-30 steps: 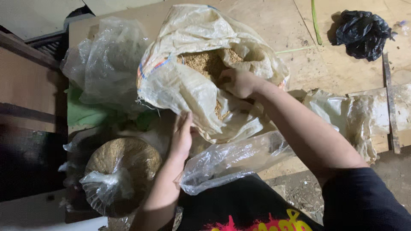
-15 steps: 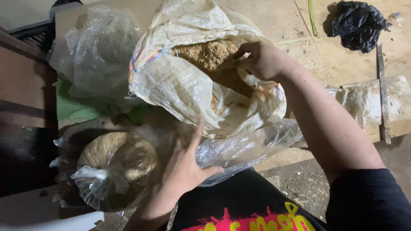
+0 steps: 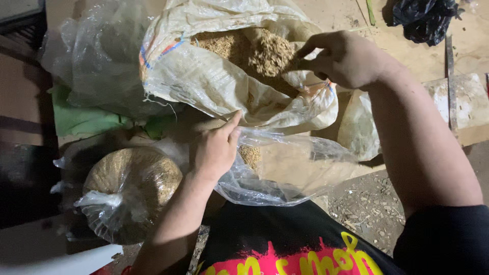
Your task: The person scoops grain from a large sack using a green scoop and pours it into a clear plastic bag held open with the other hand. The person repeats this scooping and pouring action multiple times to fill the bag.
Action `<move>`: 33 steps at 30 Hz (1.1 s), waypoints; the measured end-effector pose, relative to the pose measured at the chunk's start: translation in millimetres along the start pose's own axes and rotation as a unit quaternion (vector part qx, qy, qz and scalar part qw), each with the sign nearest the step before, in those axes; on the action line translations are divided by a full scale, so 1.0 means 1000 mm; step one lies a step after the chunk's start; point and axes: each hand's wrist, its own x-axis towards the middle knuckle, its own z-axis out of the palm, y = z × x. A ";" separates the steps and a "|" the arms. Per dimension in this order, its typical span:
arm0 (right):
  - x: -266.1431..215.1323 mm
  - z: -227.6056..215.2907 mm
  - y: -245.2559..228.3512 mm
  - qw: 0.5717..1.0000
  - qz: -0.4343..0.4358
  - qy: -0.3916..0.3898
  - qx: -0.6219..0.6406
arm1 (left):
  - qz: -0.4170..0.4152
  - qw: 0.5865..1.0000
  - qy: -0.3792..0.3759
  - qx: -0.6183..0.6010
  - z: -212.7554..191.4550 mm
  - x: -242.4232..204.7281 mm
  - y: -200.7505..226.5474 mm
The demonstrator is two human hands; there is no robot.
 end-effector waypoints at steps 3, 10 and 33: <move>-0.019 -0.004 -0.006 0.998 0.046 -0.040 -0.003 | 0.121 0.988 0.096 -0.014 0.000 0.001 -0.002; -0.060 0.013 -0.013 0.989 0.045 -0.140 0.001 | -0.061 0.996 -0.060 -0.029 -0.005 0.010 0.000; -0.107 0.053 0.013 0.990 -0.017 0.134 -0.033 | -0.033 0.967 -0.028 -0.250 0.017 -0.016 -0.028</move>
